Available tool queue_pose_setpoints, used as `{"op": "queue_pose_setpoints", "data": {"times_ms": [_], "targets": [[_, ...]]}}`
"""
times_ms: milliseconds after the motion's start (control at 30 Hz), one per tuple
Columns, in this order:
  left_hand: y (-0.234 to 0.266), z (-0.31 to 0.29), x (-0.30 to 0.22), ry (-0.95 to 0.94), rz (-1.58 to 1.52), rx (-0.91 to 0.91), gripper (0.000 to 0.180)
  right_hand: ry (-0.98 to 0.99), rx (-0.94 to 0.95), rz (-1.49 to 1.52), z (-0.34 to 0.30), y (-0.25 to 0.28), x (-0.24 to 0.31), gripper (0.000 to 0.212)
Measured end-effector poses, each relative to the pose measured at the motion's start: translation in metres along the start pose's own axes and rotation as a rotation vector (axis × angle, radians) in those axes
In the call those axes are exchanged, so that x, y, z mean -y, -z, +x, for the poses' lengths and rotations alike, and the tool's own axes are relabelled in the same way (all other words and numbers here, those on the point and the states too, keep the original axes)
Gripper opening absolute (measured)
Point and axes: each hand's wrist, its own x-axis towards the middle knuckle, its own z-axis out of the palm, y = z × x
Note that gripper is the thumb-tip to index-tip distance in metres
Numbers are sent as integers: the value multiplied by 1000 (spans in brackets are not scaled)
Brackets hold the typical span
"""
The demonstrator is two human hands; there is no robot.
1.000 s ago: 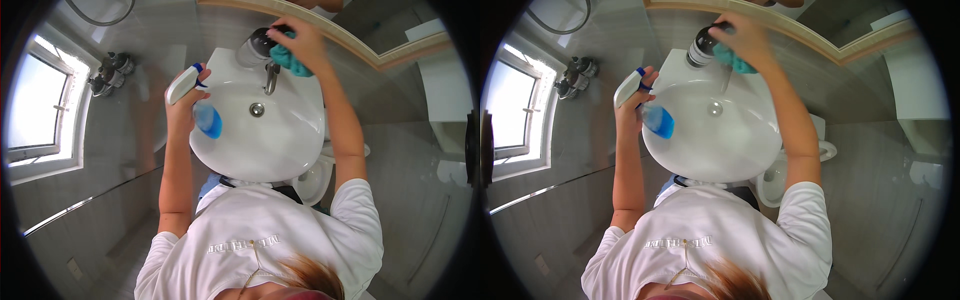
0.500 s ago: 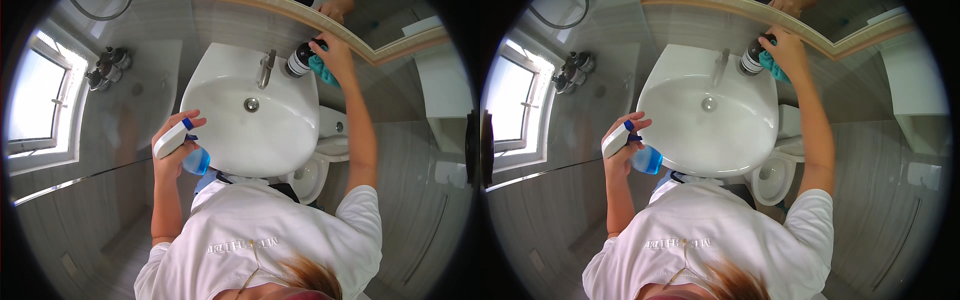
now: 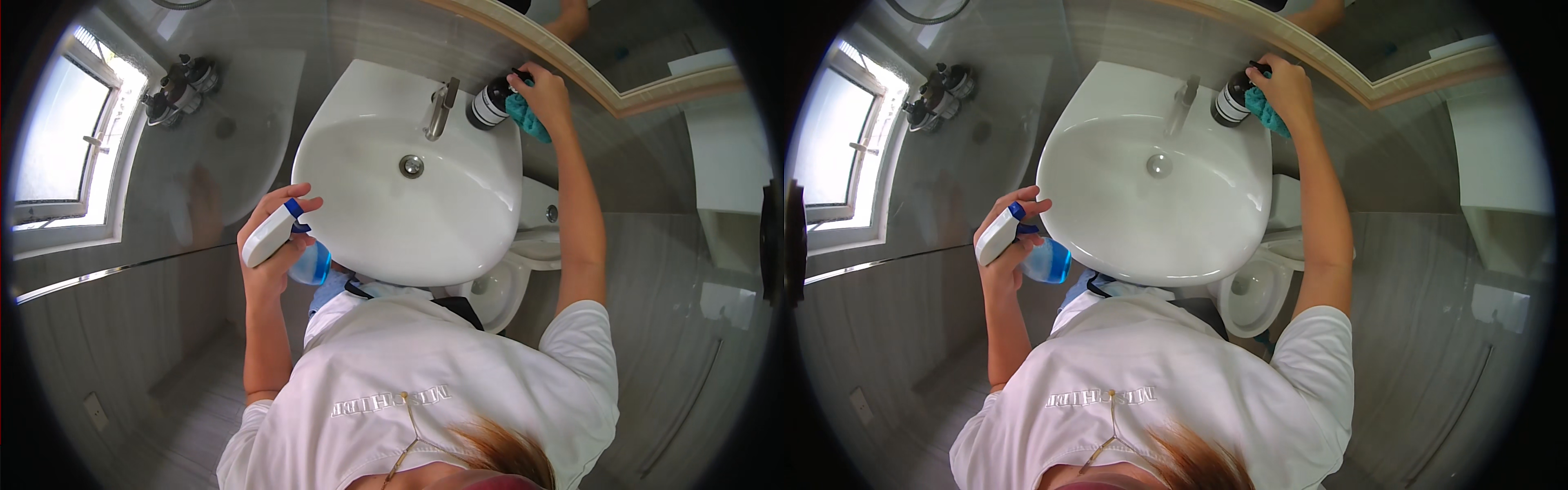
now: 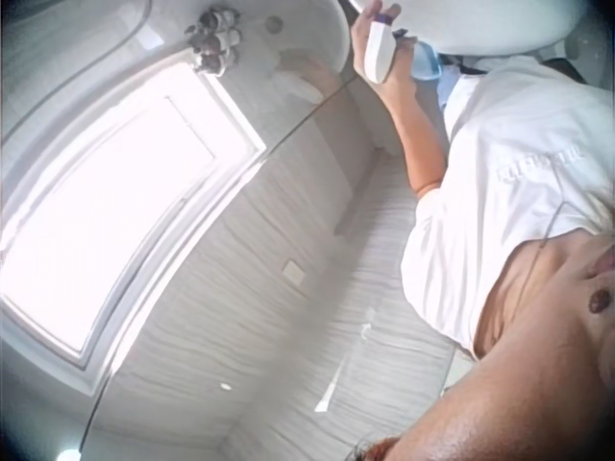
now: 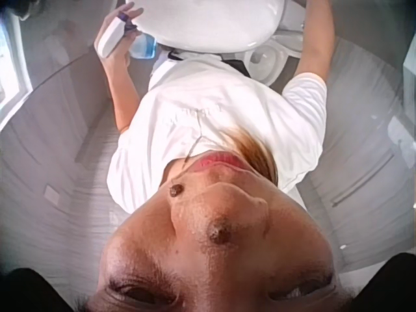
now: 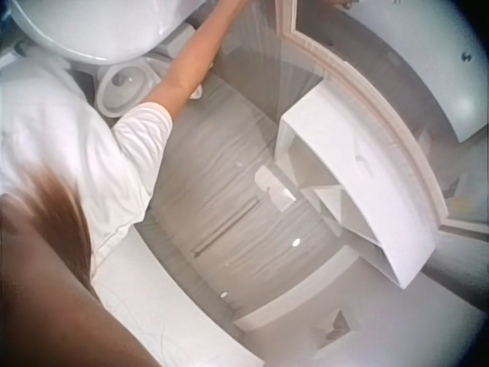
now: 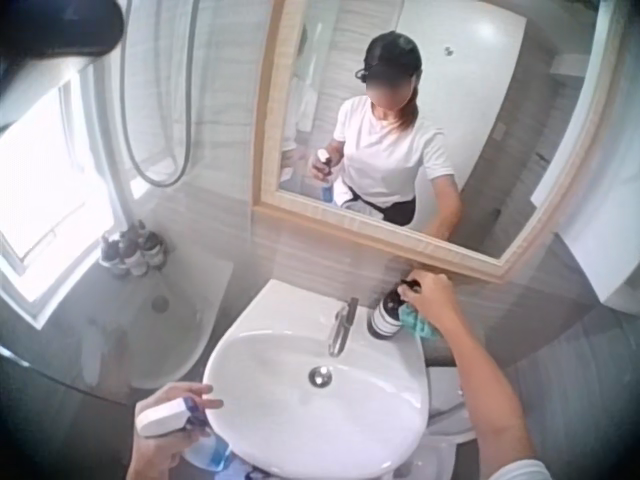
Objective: The person wipes a bathroom wall and sink with a cloth and a spray bottle, then mops the tiled floor with a blue mop.
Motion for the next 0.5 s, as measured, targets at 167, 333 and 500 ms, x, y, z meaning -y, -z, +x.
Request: {"op": "queue_pose_setpoints", "data": {"times_ms": [167, 333, 500], "targets": [[2, 0, 3, -40, -38, 35, 44, -45, 38, -94, -17, 22, 15, 42], [10, -1, 8, -26, -4, -14, 48, 91, 20, 354, -58, 29, 97, 50], [10, -1, 5, 24, 30, -23, 54, 210, -130, 270, -34, -105, 169, 42]]}}
